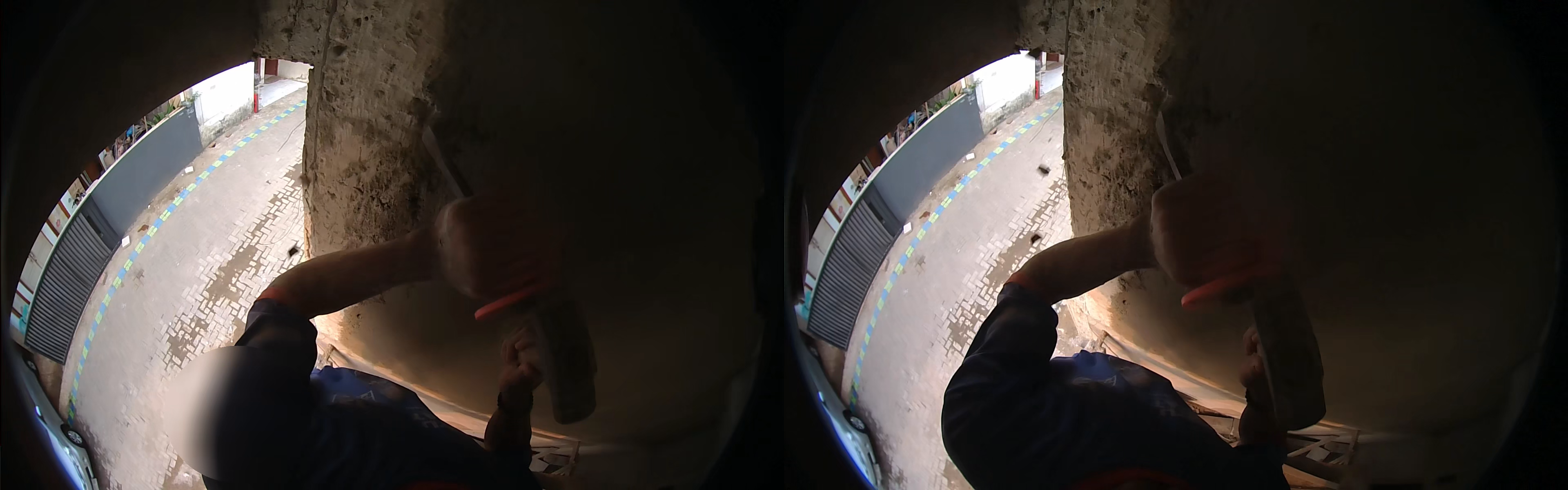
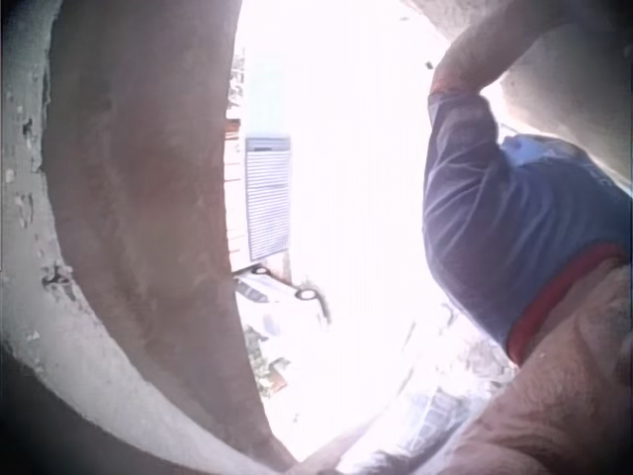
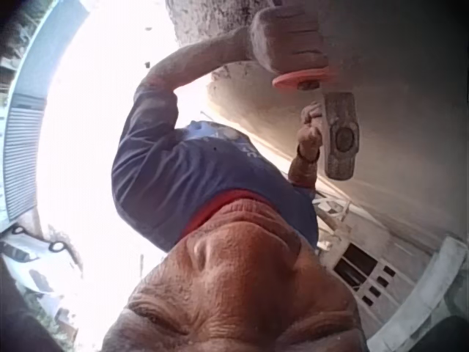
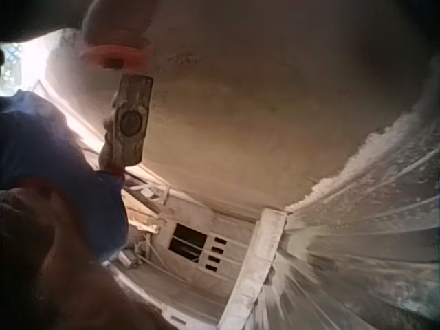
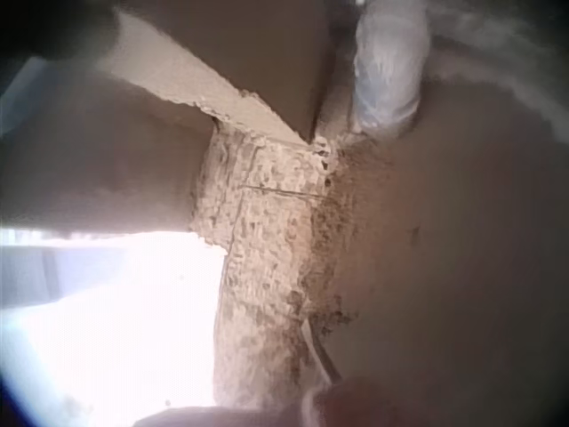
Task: The person uses a trowel to apply and smooth plaster onto a vertical wall surface. They repeatedly scoop material and spread it across the wall, occasionally using a straight edge to level the surface. The task involves standing on a wooden scaffold to reach the work area.
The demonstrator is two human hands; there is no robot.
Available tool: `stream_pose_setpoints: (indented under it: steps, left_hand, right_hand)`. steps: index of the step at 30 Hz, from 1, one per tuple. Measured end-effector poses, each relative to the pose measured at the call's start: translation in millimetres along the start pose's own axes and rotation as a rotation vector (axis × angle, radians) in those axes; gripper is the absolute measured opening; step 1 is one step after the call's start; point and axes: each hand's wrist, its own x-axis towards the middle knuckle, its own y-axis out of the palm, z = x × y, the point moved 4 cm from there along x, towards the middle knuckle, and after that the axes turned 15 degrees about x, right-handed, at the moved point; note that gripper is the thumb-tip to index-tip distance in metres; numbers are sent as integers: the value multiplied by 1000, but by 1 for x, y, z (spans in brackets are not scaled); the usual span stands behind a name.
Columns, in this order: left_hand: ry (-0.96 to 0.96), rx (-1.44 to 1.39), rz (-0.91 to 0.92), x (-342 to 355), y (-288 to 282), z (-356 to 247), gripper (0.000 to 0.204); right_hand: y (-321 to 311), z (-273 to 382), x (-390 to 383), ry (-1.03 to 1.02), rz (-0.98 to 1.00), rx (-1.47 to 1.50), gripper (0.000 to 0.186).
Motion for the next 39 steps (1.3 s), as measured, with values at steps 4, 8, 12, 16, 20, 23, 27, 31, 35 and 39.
stream_pose_setpoints:
  steps: [4,8,12,16,20,23,27,31,35,39]
  left_hand:
    - [17,15,-11,-6,-9,-30,17]
    - [7,-33,-80,-21,21,-24,20]
    - [-33,-101,56,-10,14,-11,21]
    - [24,19,11,-8,19,-9,24]
    - [-10,13,-14,-9,18,-10,24]
    - [-90,-49,-55,-10,19,-8,19]
    - [-29,-20,-36,-8,16,-4,17]
    - [-36,-20,74,-8,22,-5,24]
    - [-65,-28,-36,-5,25,-6,16]
    - [-70,-29,-27,3,18,-4,15]
  right_hand:
    - [15,18,-6,-81,46,88,51]
    - [7,31,-9,-87,71,68,51]
    - [-2,44,-3,-65,132,171,53]
    - [16,71,9,-397,107,238,47]
    - [30,71,9,-486,175,344,49]
    - [33,46,10,-356,190,262,45]
    - [7,42,9,-105,14,-18,41]
    - [28,85,16,-423,169,421,37]
    - [36,77,9,-382,94,191,41]
    - [-14,-21,13,-12,90,-239,41]
